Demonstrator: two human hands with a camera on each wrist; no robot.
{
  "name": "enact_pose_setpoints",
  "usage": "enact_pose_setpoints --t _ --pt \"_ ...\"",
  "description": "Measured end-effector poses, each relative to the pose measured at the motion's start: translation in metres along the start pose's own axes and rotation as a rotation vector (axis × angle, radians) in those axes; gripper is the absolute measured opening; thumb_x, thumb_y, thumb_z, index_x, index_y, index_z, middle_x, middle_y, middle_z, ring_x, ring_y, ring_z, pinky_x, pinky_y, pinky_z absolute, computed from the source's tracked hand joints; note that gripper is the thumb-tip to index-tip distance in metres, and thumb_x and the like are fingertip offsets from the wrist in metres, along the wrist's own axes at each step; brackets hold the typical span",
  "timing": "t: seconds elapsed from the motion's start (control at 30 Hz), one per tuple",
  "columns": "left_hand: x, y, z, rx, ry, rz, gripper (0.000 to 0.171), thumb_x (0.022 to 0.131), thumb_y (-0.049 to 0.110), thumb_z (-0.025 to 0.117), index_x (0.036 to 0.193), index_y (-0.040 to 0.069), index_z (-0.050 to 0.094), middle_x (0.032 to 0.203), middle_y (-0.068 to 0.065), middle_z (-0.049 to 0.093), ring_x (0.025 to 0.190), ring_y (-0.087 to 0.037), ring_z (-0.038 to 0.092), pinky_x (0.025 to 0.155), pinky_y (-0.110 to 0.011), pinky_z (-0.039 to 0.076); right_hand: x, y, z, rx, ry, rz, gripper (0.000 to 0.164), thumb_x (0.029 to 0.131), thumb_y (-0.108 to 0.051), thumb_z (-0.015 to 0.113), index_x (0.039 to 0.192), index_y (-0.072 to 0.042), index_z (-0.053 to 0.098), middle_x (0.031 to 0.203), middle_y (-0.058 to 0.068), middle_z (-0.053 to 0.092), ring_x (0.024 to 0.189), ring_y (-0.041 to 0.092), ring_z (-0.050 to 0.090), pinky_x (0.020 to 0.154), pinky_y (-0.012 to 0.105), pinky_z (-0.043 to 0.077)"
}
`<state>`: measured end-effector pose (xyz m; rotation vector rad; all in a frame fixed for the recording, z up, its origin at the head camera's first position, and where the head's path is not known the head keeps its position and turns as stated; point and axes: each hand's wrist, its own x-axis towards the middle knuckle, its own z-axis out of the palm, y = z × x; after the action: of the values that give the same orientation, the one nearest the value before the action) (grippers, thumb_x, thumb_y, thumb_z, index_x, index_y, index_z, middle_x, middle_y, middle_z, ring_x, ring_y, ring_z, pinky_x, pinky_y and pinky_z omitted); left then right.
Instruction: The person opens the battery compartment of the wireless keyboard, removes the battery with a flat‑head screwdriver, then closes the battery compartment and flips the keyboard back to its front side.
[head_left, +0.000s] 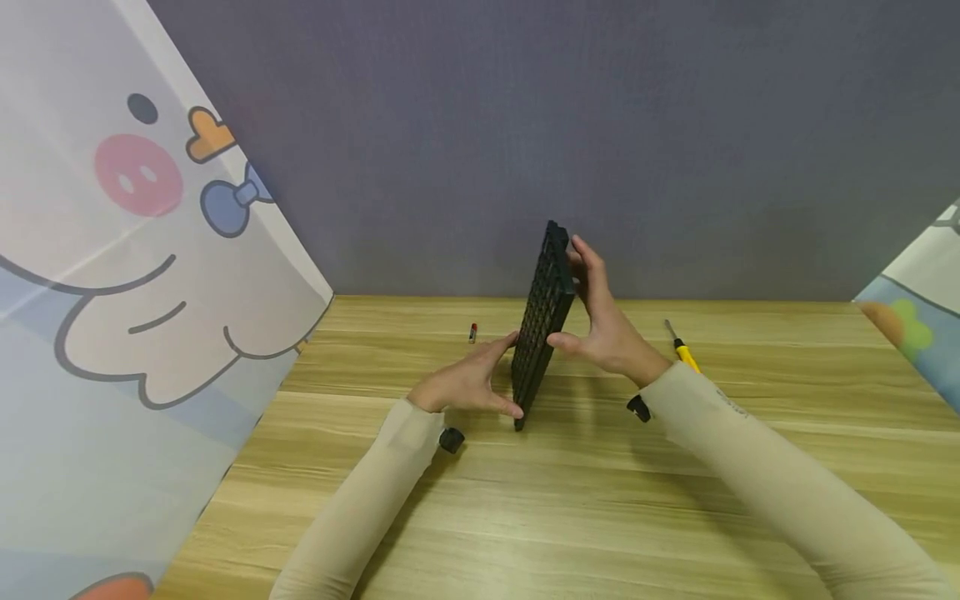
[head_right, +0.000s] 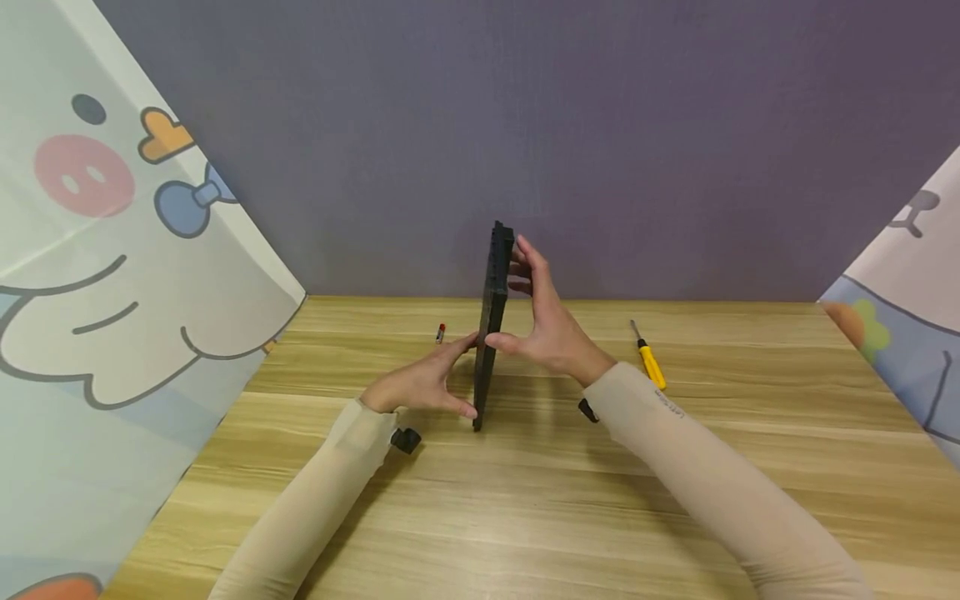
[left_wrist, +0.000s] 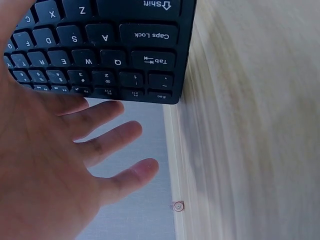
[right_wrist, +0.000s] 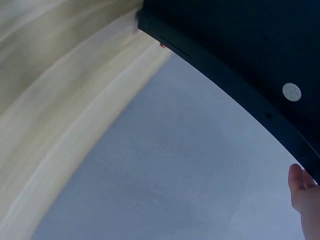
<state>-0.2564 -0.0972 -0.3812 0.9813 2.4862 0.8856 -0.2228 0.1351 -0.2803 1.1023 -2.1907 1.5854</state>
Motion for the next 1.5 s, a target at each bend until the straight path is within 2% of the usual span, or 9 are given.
enact_pose_setpoints --t 0.2,0.47,0.67,0.83,1.0,1.1,1.23,1.3,1.5 --pt "0.002 0.003 0.003 -0.017 -0.013 -0.002 0.123 0.067 0.057 0.078 0.153 0.022 -0.003 0.157 0.002 0.005 0.141 -0.023 0.009 0.108 -0.050 0.022 -0.004 -0.004 -0.010 -0.017 0.006 -0.013 0.111 0.079 -0.056 0.067 0.150 -0.004 0.000 0.152 0.023 0.002 0.140 0.035 0.005 0.105 0.063 0.007" --pt "0.006 0.007 0.006 -0.009 -0.018 0.003 0.125 0.067 0.053 0.081 0.153 0.021 -0.004 0.156 -0.006 0.007 0.141 -0.024 0.012 0.108 -0.049 0.022 -0.015 0.003 -0.021 0.013 0.005 -0.038 0.106 0.080 -0.045 0.072 0.149 -0.001 0.004 0.153 0.018 0.004 0.141 0.029 0.007 0.110 0.049 0.008" --pt "0.006 0.007 0.004 0.010 -0.047 0.020 0.125 0.067 0.054 0.080 0.153 0.019 -0.003 0.156 -0.009 0.007 0.141 -0.026 0.011 0.108 -0.048 0.024 -0.028 0.029 -0.039 0.061 -0.007 -0.047 0.105 0.080 -0.033 0.077 0.150 -0.008 0.004 0.150 0.018 0.010 0.139 0.029 0.012 0.111 0.033 0.015" --pt "0.003 0.005 -0.001 0.021 -0.071 -0.012 0.122 0.069 0.046 0.082 0.153 0.020 -0.002 0.156 -0.010 0.006 0.141 -0.028 0.010 0.106 -0.050 0.025 -0.042 0.045 -0.053 0.042 -0.025 -0.009 0.108 0.079 -0.036 0.077 0.153 -0.014 0.002 0.154 0.012 0.004 0.141 0.026 0.007 0.110 0.037 0.014" --pt "-0.001 0.001 -0.007 0.090 -0.079 -0.066 0.120 0.069 0.042 0.083 0.153 0.024 0.000 0.156 -0.012 0.007 0.140 -0.028 0.014 0.104 -0.048 0.030 -0.058 0.051 -0.062 -0.056 -0.038 0.045 0.111 0.074 -0.008 0.081 0.153 -0.011 0.002 0.154 0.017 0.008 0.139 0.025 0.014 0.109 0.027 0.017" --pt "-0.004 -0.001 -0.011 0.114 -0.074 -0.083 0.119 0.068 0.040 0.084 0.154 0.024 0.002 0.155 -0.012 0.009 0.139 -0.031 0.017 0.101 -0.049 0.034 -0.067 0.051 -0.065 -0.133 -0.062 0.103 0.118 0.068 0.007 0.081 0.153 -0.013 0.002 0.150 0.020 0.020 0.133 0.030 0.027 0.105 0.025 0.028" --pt "-0.008 -0.003 -0.015 0.144 -0.075 -0.136 0.119 0.068 0.037 0.086 0.154 0.024 0.005 0.155 -0.009 0.009 0.140 -0.035 0.011 0.098 -0.054 0.036 -0.081 0.050 -0.067 -0.287 -0.122 0.265 0.115 0.074 -0.014 0.083 0.153 -0.021 -0.001 0.151 0.016 0.020 0.132 0.034 0.031 0.103 0.043 0.034" --pt "-0.008 -0.004 -0.016 0.170 -0.082 -0.164 0.118 0.068 0.037 0.086 0.154 0.024 0.005 0.156 -0.008 0.007 0.140 -0.037 0.005 0.099 -0.057 0.033 -0.088 0.052 -0.068 -0.351 -0.162 0.343 0.115 0.075 -0.028 0.082 0.153 -0.018 -0.002 0.150 0.017 0.023 0.129 0.034 0.034 0.099 0.053 0.035" --pt "-0.006 -0.005 -0.011 0.291 -0.095 -0.217 0.117 0.067 0.037 0.087 0.154 0.021 0.011 0.154 -0.012 0.009 0.140 -0.036 0.006 0.103 -0.061 0.023 -0.108 0.062 -0.061 -0.476 -0.317 0.523 0.118 0.075 -0.046 0.078 0.150 0.004 0.002 0.144 0.030 0.028 0.124 0.042 0.039 0.097 0.056 0.035"
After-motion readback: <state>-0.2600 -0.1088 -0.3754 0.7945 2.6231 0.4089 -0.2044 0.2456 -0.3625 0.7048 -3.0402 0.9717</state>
